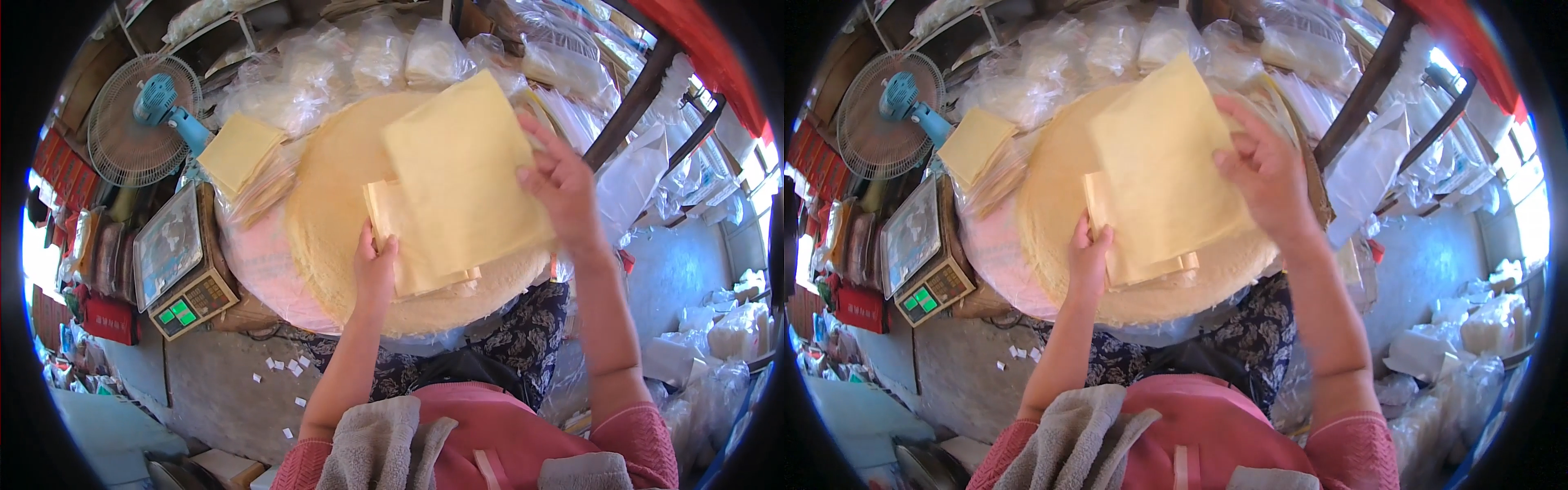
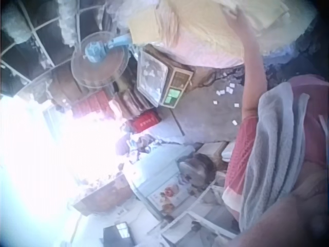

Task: The person folds large round food sheets into rectangular stacks, weighs them on a scale, and places them into plastic bags by hand.

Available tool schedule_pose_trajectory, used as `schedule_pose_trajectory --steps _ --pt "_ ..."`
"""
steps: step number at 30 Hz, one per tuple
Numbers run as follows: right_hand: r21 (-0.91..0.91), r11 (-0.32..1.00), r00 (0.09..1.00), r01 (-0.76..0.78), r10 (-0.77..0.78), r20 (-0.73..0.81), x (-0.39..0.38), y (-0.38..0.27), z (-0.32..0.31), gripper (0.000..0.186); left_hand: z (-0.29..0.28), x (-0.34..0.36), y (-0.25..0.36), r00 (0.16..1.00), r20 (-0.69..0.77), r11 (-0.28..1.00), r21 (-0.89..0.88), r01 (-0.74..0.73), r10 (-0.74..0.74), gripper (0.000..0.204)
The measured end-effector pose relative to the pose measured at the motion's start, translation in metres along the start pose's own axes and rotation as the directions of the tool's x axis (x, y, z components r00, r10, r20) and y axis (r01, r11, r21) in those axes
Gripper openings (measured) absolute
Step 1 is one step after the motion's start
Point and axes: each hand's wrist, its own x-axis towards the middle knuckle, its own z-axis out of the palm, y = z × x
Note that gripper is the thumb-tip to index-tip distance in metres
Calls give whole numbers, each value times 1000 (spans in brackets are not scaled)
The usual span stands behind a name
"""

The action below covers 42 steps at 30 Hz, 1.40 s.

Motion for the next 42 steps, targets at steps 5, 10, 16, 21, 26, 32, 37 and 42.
schedule_pose_trajectory --steps 5,10,16,21,26,32,37,42 --pt "139 965 975 -223 222 26 -21 104 35 57 -13 -14 35 941 204 872 -364 328 -270 44" --pt "3 931 931 -365 365 -14 -29 134 51 53 -36 -17 18 1000 17 999 -33 -8 8 46" --pt "-521 829 976 -202 128 -176 -25 143 49 56 -24 34 -12 984 138 917 -395 -51 114 67" --pt "-10 897 894 -441 440 85 -9 131 62 69 9 38 23 976 203 963 -268 -15 72 69" --pt "-779 627 997 20 41 58 0 122 64 68 2 45 22 883 250 628 628 -460 396 75" --pt "-866 452 972 212 -9 233 7 161 72 65 15 54 4 843 406 345 781 -520 353 71" --pt "-842 483 970 240 -79 231 4 161 71 64 16 51 5 840 399 348 779 -522 368 70" --pt "-836 500 973 228 -73 221 8 159 70 64 20 53 7 849 382 343 793 -504 364 70"
